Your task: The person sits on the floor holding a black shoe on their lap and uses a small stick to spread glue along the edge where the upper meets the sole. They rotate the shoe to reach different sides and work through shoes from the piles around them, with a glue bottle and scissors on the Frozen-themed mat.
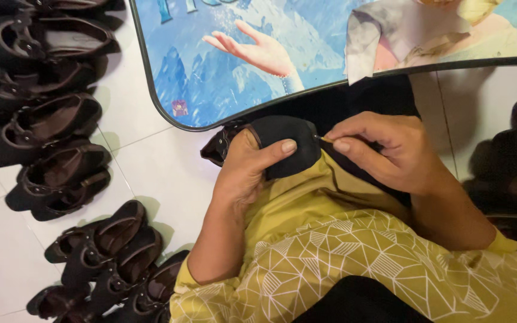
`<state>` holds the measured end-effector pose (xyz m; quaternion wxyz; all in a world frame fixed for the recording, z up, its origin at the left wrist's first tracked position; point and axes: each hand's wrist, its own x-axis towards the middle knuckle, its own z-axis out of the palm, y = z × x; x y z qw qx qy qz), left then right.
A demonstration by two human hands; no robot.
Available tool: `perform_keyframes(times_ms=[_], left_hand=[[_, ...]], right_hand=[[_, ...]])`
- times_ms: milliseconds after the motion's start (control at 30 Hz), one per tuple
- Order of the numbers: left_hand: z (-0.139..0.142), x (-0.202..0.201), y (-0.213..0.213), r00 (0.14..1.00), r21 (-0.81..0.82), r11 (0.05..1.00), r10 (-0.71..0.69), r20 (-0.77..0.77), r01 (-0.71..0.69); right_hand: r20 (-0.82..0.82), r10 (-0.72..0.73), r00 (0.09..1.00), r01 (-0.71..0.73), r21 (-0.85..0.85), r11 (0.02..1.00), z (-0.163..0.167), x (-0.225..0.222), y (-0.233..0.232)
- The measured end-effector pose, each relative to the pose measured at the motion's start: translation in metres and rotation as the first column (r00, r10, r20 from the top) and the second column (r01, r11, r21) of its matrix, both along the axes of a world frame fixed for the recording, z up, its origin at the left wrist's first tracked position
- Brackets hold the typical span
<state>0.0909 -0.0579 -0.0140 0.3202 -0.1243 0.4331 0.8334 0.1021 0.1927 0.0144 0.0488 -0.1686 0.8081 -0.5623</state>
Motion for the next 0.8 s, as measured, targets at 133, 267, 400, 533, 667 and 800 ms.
perform_keyframes(times_ms=[133,267,400,533,667,800], left_hand=[[-0.0035,0.0005,-0.0019,0.999,-0.003,0.999,0.035,0.011,-0.035],[-0.0063,0.0005,-0.0021,0.998,-0.027,0.998,0.057,0.037,-0.056],[-0.0056,0.0004,-0.0031,0.998,-0.033,0.998,0.056,0.033,-0.055],[-0.0032,0.0004,-0.0027,0.998,-0.021,0.998,0.054,0.026,-0.053],[-0.0014,-0.0007,-0.0017,0.998,-0.017,0.998,0.058,0.023,-0.057],[0.0002,0.0,-0.0018,0.998,-0.033,0.998,0.062,0.034,-0.061]], right_hand=[[-0.049,-0.032,0.998,0.032,0.012,0.999,0.003,-0.001,-0.0017],[-0.178,0.051,0.983,-0.044,0.043,0.998,0.0054,-0.006,-0.0036],[-0.158,0.083,0.984,-0.081,0.02,0.997,0.0077,-0.0049,-0.0063],[-0.115,0.018,0.993,-0.018,0.003,1.0,0.0086,-0.0035,-0.0078],[-0.14,0.077,0.987,-0.072,0.036,0.997,0.0083,-0.0057,-0.0057],[-0.095,0.023,0.995,-0.021,0.031,0.999,0.0072,-0.0038,-0.0068]])
